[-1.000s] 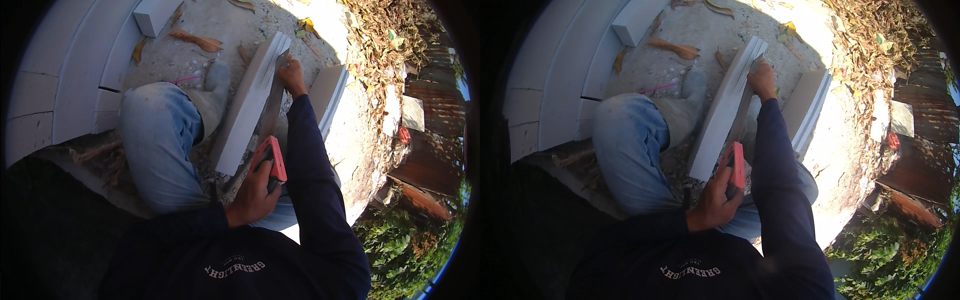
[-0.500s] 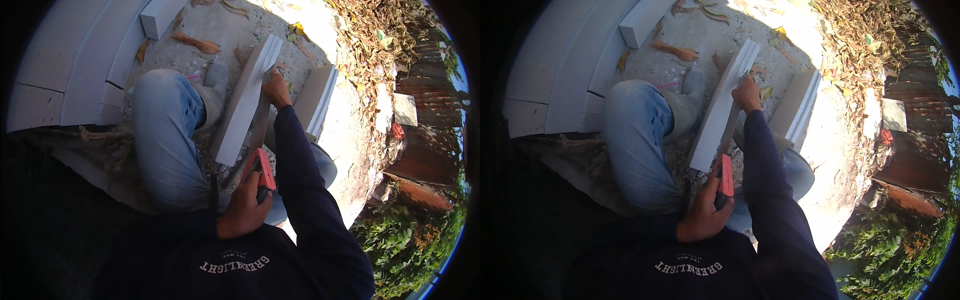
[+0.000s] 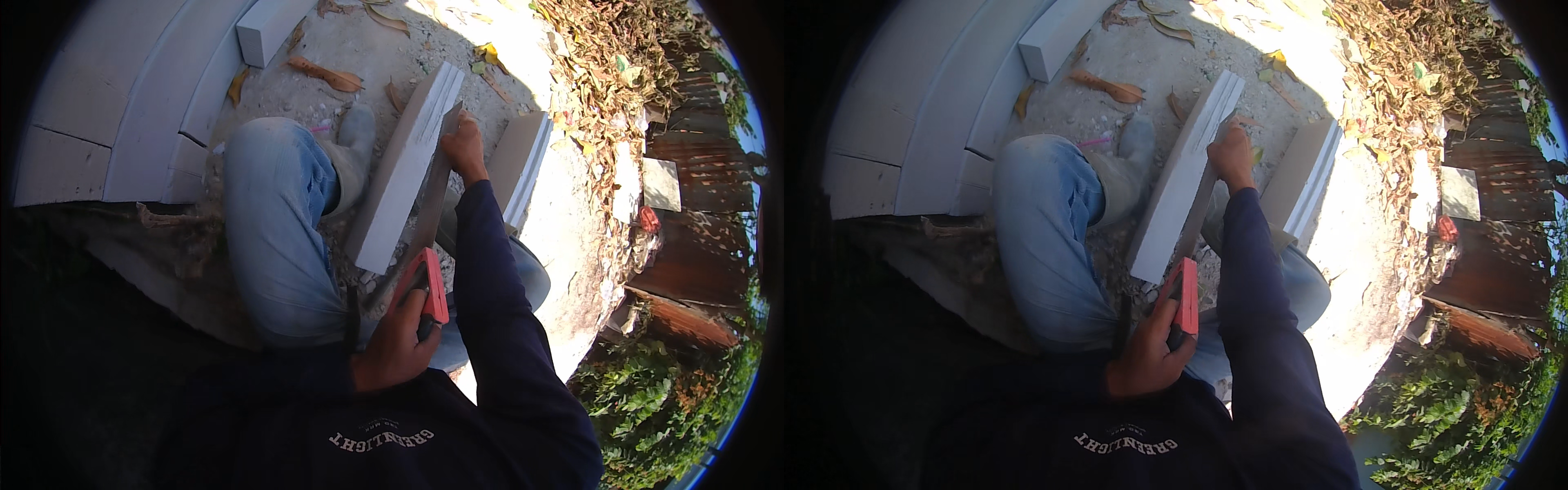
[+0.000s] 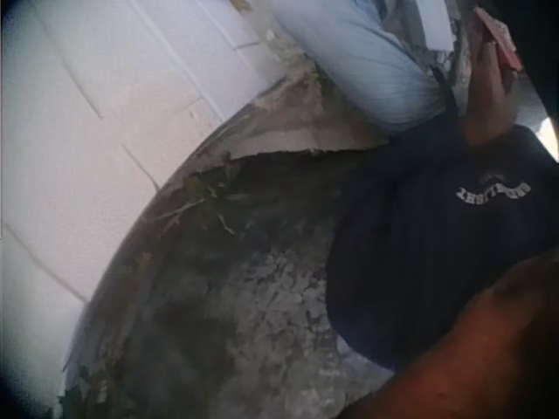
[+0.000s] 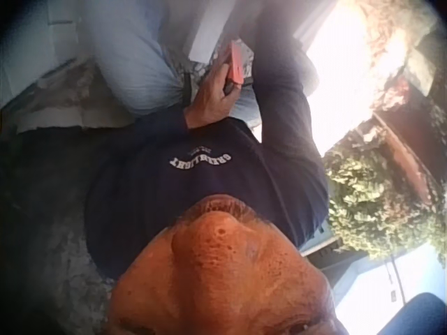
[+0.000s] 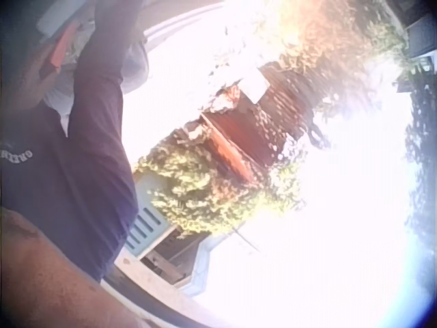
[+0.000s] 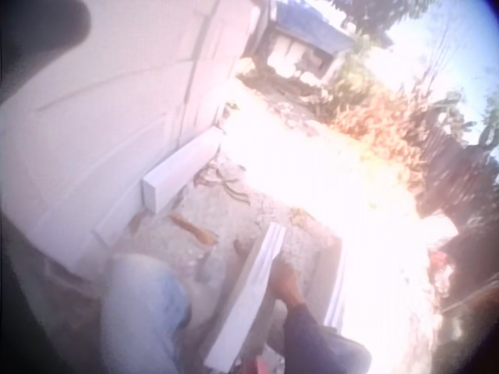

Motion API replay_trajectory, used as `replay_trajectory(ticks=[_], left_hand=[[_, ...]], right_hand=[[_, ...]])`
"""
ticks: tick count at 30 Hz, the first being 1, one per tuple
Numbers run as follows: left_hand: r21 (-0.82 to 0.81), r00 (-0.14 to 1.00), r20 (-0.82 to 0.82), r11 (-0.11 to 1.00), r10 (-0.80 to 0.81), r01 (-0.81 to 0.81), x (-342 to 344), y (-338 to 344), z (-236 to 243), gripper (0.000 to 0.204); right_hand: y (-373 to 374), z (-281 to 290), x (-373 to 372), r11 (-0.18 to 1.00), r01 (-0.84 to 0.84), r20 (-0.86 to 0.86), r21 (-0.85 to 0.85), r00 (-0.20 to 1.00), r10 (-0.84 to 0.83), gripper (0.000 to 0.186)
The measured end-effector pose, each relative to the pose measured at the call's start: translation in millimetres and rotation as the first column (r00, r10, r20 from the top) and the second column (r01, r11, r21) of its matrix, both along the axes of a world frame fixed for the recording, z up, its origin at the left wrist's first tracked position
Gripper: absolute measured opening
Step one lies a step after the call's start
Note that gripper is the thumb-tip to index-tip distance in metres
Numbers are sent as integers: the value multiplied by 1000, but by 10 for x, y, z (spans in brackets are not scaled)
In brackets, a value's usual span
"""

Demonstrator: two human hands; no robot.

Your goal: The person sits on the ground and uses a hand saw to cut a white wooden plank. They hold the plank steady with one hand while sawing with the other, creating sawdust on the ground.

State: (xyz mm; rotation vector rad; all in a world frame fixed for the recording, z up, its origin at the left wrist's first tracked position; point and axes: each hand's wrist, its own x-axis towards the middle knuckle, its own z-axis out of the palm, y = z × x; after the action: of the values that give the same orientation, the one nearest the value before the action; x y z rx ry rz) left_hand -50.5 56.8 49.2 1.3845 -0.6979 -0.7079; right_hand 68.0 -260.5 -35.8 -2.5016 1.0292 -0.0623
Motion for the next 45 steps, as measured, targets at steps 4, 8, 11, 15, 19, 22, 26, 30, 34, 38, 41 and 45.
replay_trajectory(ticks=[4,8,11,15,19,22,26,30,34,38,41,45], left_hand=[[-2,999,-54,1000,6,-7,152,-285,-138,32],[47,1000,-22,999,2,-1,280,-444,-176,36],[87,990,-134,995,-35,47,309,-508,-251,41],[61,988,-152,997,-38,47,307,-576,-308,44],[-3,997,56,999,47,-47,339,-659,-338,45],[9,999,36,999,39,-39,313,-660,-311,44],[58,999,-7,997,41,-41,228,-551,-181,43],[129,999,-38,991,-25,30,162,-378,-33,42],[111,995,-104,994,-3,15,-5,-178,38,43],[99,988,-153,995,-17,33,-119,15,152,45],[81,989,-144,996,-32,44,-157,195,126,48],[106,992,-120,992,-48,61,-160,358,126,32]], right_hand=[[-284,-156,149,1000,13,49,26,999,-14,68],[-523,-381,209,998,-18,108,-64,994,25,54],[-558,-386,267,1000,-5,76,-4,997,5,60],[-608,-425,325,999,-32,116,14,993,31,50],[-652,-485,339,999,-12,69,36,998,9,48],[-741,-546,325,995,-99,105,20,990,97,47],[-547,-548,227,1000,-22,69,3,997,22,46],[-363,-503,83,998,-48,76,-37,996,50,46],[-58,-391,-22,1000,-22,40,6,999,21,46],[-7,-431,-209,998,-39,-13,52,999,40,47],[217,-419,-257,998,-47,-13,34,999,47,47],[369,-340,-301,998,-15,25,54,1000,14,46]])
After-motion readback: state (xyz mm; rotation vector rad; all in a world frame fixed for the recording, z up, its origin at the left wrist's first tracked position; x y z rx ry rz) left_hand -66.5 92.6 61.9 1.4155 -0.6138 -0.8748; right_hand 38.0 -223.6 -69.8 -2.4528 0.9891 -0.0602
